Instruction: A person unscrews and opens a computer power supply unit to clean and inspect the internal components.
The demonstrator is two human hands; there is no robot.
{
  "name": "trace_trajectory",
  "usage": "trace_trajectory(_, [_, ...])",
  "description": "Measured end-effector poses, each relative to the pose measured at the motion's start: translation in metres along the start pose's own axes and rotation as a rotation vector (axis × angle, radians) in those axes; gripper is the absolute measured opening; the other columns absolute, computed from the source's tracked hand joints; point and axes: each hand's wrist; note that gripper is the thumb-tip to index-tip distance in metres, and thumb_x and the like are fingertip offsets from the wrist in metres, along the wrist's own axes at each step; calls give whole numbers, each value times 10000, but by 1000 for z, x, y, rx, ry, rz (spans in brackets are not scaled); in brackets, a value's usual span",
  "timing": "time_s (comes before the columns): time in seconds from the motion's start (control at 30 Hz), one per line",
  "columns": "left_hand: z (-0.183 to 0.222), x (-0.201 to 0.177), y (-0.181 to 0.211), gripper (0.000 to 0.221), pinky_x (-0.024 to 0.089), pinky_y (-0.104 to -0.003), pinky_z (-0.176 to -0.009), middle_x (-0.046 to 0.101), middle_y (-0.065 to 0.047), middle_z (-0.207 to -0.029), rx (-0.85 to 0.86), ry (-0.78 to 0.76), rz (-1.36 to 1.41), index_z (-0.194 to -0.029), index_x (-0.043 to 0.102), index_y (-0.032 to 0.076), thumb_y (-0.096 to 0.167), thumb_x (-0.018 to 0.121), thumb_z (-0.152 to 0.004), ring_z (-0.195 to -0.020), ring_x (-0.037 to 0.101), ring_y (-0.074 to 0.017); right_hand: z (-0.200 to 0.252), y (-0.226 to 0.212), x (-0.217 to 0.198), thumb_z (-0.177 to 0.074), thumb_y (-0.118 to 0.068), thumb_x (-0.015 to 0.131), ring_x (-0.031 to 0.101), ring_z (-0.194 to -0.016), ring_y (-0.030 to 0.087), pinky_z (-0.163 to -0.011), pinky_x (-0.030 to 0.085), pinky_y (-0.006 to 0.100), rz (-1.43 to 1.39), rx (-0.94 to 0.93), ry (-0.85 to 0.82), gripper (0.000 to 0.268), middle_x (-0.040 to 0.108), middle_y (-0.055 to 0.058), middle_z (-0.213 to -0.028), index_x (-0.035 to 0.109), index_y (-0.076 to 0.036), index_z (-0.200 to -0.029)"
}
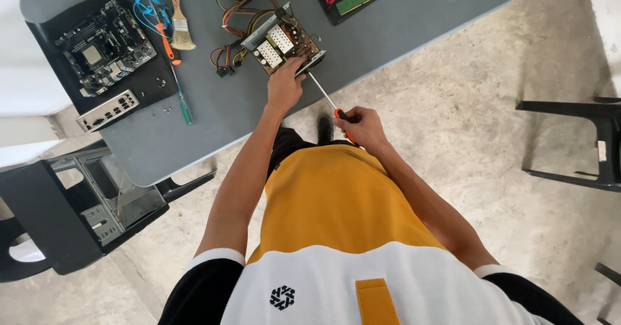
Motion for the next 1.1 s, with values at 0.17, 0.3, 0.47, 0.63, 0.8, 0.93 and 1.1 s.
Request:
trace_trajectory(0.17, [-3, 4, -3, 428, 719, -745, -1158, 736, -170, -1706, 4, 2, 6, -1748, 687, 71, 121, 723, -1324, -1474, 800, -492, 9, -15, 7, -1171, -152, 882, 830, -635, 272, -525, 674, 366, -188, -71, -153, 340, 883, 255, -943, 640, 71, -1258])
trace_trajectory(0.3, [-4, 7, -8, 431, 736, -764, -1141, 727, -179, -1712, 2, -16, 13, -1748, 675, 57, 101, 716, -1321, -1475, 790, -513, -27, 48, 17, -1119, -200, 984, 889, -784, 377, -684, 658, 459, 274, -354, 107, 340, 891, 211, -901, 694, -24, -1152])
trace_trajectory(0.47, [-7, 6, -7, 437, 728, -730, -1168, 711, -172, -1725, 17, -39, -27, -1763, 663, 67, 134, 708, -1334, -1509, 774, -494, 8, 2, 16, -1154, -220, 929, 866, -860, 473, -751, 646, 536, 424, -322, 183, 356, 834, 266, -944, 661, 2, -1226])
trace_trajectory(0.63, [27, 5, 35, 947, 309, -778, -1412, 313, -109, -1975, -25, 183, -140, -2009, 408, 140, 231, 949, -1237, -1797, 300, -440, -11, 22, 7, -1115, -242, 885, 908, -1005, 425, -858, 701, 530, 325, -212, 132, 351, 883, 246, -1101, 756, -1, -1335])
trace_trajectory(0.8, [52, 16, 87, 719, 801, -544, -773, 924, -155, -933, -662, 175, 668, -1202, 954, 29, 730, 994, -1049, -990, 955, -364, -17, 16, -13, -1061, -212, 939, 924, -1159, 319, -1012, 719, 501, 189, -122, 35, 387, 936, 171, -1220, 848, -34, -1393])
trace_trajectory(0.93, [22, 3, 107, 742, 878, -470, -793, 923, -260, -1014, -776, 121, 959, -1290, 905, -125, 537, 1075, -1004, -961, 976, -351, -21, 5, -22, -1046, -228, 973, 916, -1180, 277, -1044, 710, 485, 148, -113, 26, 420, 943, 150, -1257, 876, -49, -1413])
trace_trajectory(1.1, [-3, 32, 86, 459, 878, -490, -742, 888, -360, -980, -895, 255, 1147, -1083, 935, -114, 265, 1151, -939, -879, 953, -436, -24, -7, -35, -1017, -200, 986, 900, -1157, 259, -1066, 713, 495, 79, -118, 9, 453, 934, 172, -1256, 895, -33, -1427])
Point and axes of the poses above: each hand's wrist, its own z-axis away from the middle knuckle, its own x-axis out of the palm, y = z × x
